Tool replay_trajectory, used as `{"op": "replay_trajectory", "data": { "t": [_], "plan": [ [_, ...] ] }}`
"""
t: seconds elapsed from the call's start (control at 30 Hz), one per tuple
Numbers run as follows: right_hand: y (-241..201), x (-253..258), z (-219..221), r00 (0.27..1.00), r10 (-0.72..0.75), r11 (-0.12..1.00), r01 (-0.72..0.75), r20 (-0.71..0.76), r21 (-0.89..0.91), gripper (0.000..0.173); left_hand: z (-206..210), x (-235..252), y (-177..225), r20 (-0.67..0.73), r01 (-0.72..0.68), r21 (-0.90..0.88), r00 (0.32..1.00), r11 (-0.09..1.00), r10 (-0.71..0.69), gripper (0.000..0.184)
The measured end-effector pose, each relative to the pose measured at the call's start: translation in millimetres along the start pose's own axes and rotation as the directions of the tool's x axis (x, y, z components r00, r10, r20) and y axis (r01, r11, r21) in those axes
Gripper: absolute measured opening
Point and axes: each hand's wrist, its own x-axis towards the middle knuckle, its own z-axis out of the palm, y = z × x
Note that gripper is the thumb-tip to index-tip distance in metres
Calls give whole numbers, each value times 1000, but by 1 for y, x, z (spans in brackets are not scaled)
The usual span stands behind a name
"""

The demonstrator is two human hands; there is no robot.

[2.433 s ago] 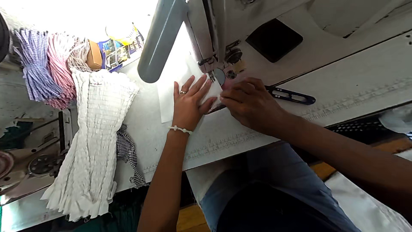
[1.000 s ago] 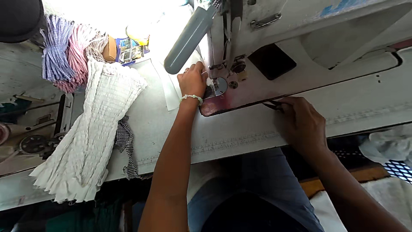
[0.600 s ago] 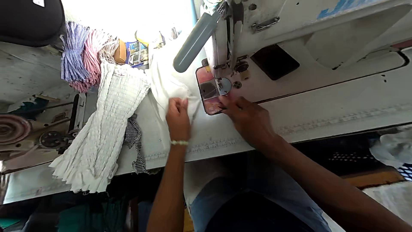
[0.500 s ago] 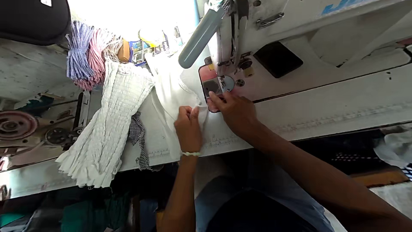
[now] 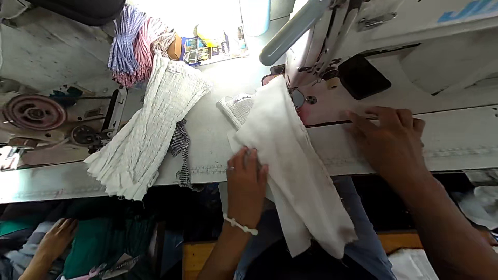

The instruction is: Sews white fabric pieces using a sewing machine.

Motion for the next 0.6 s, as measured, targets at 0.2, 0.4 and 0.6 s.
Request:
{"op": "replay_trajectory", "data": {
  "t": [0.2, 0.4, 0.6],
  "plan": [
    [-115, 36, 36, 942, -325, 899, 282, 79, 335, 34, 24, -50, 51, -4, -177, 13, 984, 984, 177, 48],
    [-152, 25, 84, 856, -517, 785, 475, -3, 399, 11, -15, -43, 8, -247, -105, -254, 968, 962, 40, 19],
    [-171, -21, 39, 853, -510, 403, 121, 113, 907, 11, -62, -53, -54, -205, -191, -513, 974, 837, 97, 33]
  ]
}}
